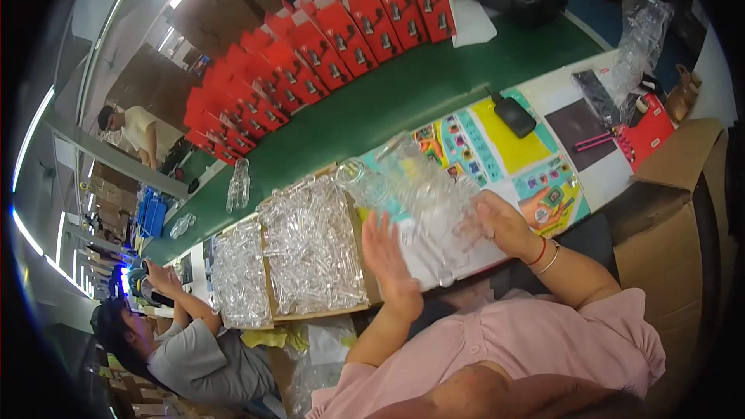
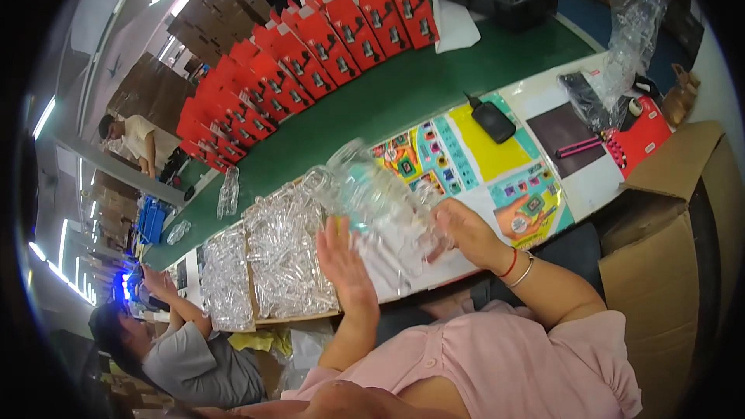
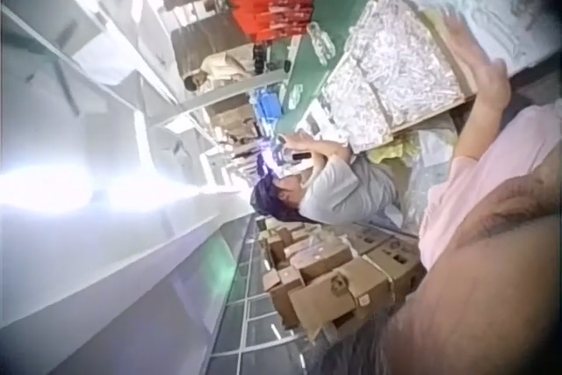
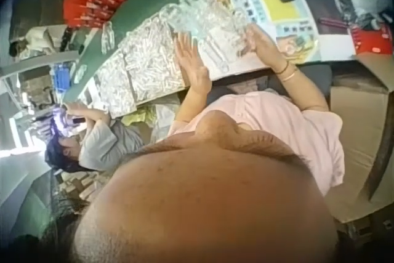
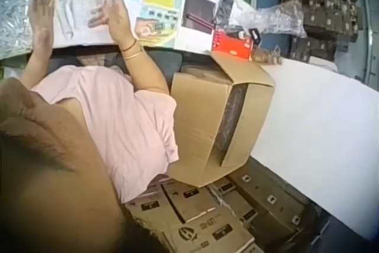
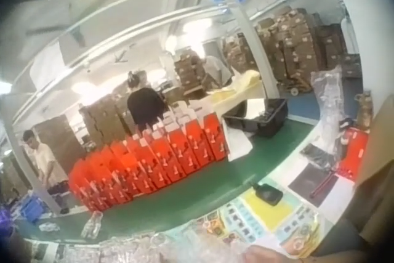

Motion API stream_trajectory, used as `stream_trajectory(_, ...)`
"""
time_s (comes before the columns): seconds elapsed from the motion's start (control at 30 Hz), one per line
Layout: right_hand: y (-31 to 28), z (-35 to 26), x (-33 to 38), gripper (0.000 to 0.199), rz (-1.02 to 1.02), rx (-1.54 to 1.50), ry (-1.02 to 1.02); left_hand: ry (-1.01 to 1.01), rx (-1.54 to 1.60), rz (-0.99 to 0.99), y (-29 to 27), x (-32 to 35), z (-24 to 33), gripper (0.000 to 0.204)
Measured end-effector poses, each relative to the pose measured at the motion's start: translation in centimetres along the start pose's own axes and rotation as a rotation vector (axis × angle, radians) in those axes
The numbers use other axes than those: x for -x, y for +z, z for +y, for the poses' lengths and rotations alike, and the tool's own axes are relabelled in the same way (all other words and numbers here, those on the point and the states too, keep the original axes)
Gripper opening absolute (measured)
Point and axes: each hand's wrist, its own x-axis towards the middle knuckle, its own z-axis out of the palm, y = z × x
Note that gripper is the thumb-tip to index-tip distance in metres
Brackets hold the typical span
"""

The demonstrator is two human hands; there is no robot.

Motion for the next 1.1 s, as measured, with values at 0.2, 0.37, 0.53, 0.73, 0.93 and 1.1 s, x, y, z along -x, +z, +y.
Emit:
stream_trajectory(0.2,-5.1,-1.2,-10.4,0.034,0.328,0.214,0.047,0.321,-0.513,-0.269,-3.5,3.5,-1.3,0.039)
stream_trajectory(0.37,-6.2,1.9,-21.7,0.037,0.241,0.291,0.230,0.250,-0.529,-0.230,-6.1,3.5,-0.3,0.015)
stream_trajectory(0.53,-5.4,7.1,-26.8,0.048,0.256,-0.040,0.194,0.216,-0.560,-0.234,-7.5,3.9,0.0,0.012)
stream_trajectory(0.73,-3.3,9.6,-22.0,0.045,0.287,0.111,-0.001,0.133,-0.544,-0.235,-8.1,5.3,-2.1,0.014)
stream_trajectory(0.93,-2.2,4.1,-8.5,0.049,-0.267,1.164,-0.148,0.251,-0.447,-0.421,-7.8,5.4,-1.5,0.016)
stream_trajectory(1.1,1.2,3.0,-1.5,0.050,-0.272,1.464,-0.147,0.328,-0.599,-0.302,-9.4,3.9,0.2,0.014)
